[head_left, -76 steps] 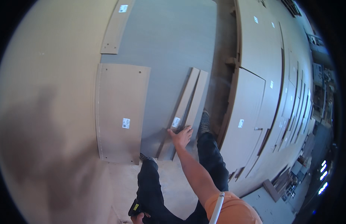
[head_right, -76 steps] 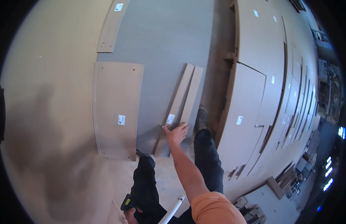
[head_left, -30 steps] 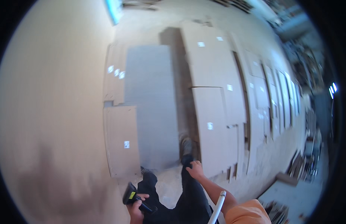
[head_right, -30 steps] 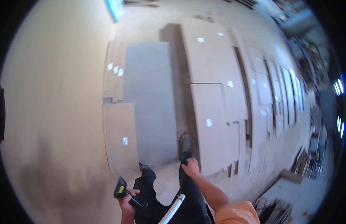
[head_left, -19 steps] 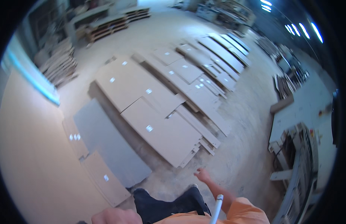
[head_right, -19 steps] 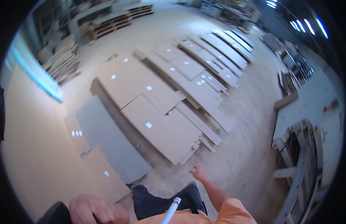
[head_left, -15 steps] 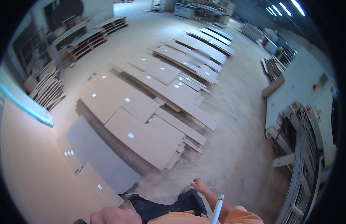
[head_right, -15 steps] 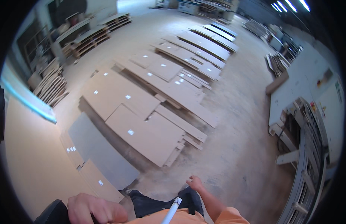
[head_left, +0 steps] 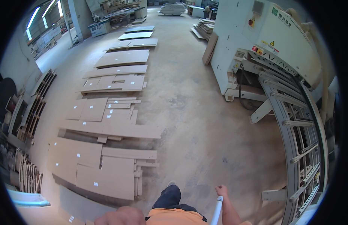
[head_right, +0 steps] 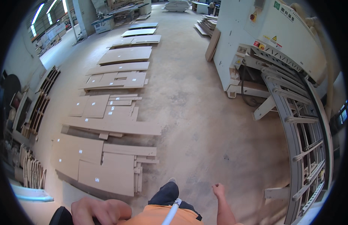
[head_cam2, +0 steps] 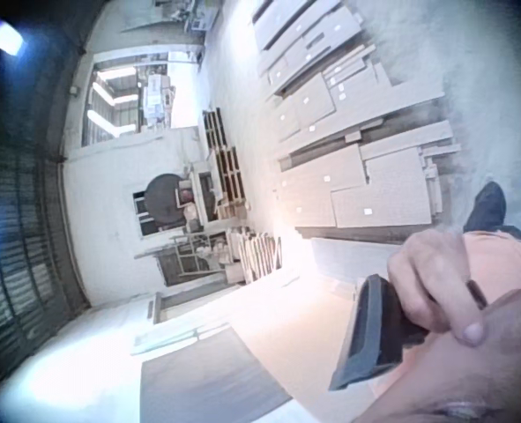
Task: The person scans barcodes on flat wooden panels using a handheld barcode scanner, then places the panels onto a conveyor belt or stacks them on the floor. The person repeatedly picks up panels, scans them, and moves them to different locations.
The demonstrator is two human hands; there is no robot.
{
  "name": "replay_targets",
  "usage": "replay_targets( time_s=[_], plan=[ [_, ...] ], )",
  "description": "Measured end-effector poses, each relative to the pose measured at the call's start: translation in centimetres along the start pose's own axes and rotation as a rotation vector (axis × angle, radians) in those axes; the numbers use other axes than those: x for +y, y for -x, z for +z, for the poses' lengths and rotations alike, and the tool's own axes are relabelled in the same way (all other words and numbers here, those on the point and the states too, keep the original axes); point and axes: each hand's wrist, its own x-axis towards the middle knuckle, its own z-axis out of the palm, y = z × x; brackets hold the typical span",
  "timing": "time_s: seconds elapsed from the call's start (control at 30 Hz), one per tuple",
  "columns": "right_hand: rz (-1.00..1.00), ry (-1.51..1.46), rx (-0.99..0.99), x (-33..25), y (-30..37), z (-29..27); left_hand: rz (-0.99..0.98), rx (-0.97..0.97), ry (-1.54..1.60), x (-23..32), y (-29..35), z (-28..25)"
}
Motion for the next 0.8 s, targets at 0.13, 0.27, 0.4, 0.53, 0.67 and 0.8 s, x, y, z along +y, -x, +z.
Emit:
replay_targets(
  time_s=[0.13, 0.27, 0.4, 0.53, 0.67, 0.8],
  plan=[
    [-0.177, 0.21, -0.135, -4.0, -4.1, 2.8, 0.014, -0.09, 0.0, -3.8, -1.4, -5.1],
    [-0.12, 0.3, -0.319, -9.6, -12.0, 4.3, 0.03, -0.104, -0.087, -8.0, -4.3, -12.5],
    [-0.009, 0.275, -0.5, -15.4, -20.7, 4.3, -0.168, -0.169, -0.09, -11.3, -8.0, -22.9],
    [-0.01, -0.087, -0.369, -21.2, -27.6, 2.2, -0.53, 0.044, -0.118, -17.3, -9.8, -32.3],
    [-0.03, -0.532, -0.294, -26.0, -33.9, -0.5, -0.797, 0.515, -0.26, -30.1, -9.2, -41.4],
    [0.288, -0.632, -0.38, -27.7, -41.4, 0.0, -1.066, 0.619, -0.459, -39.8, -7.7, -51.5]
  ],
)
